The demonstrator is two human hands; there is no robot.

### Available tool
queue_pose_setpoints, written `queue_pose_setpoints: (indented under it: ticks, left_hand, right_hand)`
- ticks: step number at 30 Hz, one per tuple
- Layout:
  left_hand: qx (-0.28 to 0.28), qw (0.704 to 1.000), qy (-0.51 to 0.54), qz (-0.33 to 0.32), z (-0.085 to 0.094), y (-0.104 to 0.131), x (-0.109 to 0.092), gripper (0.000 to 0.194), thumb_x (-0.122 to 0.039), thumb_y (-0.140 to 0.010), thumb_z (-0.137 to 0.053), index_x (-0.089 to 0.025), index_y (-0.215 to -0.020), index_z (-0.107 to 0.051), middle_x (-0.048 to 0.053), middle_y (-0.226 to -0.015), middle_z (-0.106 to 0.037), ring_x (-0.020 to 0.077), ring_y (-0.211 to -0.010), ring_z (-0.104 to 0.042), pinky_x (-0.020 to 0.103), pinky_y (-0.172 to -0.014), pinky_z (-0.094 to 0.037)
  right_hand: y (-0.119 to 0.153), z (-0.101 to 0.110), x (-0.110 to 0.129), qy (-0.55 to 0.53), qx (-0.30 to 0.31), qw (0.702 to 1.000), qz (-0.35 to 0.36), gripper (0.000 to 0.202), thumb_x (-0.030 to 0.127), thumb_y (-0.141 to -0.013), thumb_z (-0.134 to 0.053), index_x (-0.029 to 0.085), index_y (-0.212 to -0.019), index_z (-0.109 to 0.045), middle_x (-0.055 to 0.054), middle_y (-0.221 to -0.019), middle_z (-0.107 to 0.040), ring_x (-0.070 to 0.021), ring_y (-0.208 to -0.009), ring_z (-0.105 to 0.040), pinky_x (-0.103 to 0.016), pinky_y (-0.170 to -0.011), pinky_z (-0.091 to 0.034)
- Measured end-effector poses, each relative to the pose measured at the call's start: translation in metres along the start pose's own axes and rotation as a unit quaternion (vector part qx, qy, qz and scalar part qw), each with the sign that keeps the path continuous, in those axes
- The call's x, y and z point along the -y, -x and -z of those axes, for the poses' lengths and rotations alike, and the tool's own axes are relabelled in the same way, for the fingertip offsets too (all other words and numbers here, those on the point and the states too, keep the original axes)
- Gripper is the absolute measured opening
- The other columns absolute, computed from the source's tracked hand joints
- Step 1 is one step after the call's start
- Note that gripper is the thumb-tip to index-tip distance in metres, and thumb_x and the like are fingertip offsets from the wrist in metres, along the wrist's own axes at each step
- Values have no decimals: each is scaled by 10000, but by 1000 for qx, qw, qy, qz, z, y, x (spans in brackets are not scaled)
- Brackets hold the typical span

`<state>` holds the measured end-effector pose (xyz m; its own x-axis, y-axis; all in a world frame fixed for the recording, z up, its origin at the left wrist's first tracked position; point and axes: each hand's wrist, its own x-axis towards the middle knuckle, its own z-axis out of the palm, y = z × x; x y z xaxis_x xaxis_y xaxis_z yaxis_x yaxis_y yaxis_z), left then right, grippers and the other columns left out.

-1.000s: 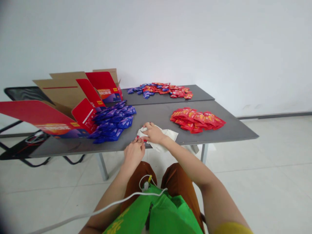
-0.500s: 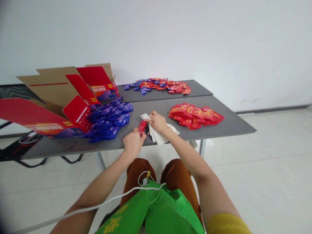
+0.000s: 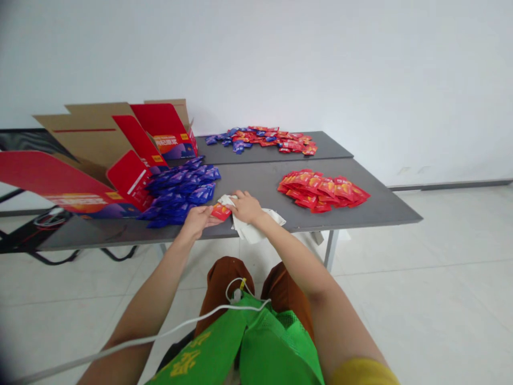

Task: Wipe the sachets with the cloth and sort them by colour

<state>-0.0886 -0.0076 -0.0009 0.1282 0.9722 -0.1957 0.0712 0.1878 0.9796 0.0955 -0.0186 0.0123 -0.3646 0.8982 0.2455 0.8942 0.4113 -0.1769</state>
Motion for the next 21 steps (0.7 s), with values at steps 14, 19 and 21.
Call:
queue_pose_setpoints:
  ticks: [14,19,21]
  left_hand:
    - [47,979,182,-75,-31,44,-81,153,-243,-718,-723,-116,-757,-647,72,-713,-724,212,-701,-717,436,-838,-571]
    - [85,991,107,15,-108,25,-122,68,-115,-746,-691,-105,-693,-650,26,-558,-658,97,-485,-613,406,-785,-585]
    - [125,987,94,38,-144,13,-134,89,-92,-773,-661,-106,-686,-644,8,-500,-620,72,-460,-578,389,-779,-587]
  right_hand:
    - [14,-5,24,90,-102,955,-266,343,361,-962,-361,192,-1112,-619,-158,-1204,-526,-297,-1124,-407,-435,-868,-378]
    - [13,-5,28,67,-100,955,-272,415,344,-937,-387,169,-1285,-530,-186,-1305,-515,-327,-1173,-427,-509,-909,-372]
    - [9,-1,24,49,-97,951,-289,464,360,-930,-407,159,-1340,-492,-196,-1371,-476,-359,-1244,-387,-550,-930,-364]
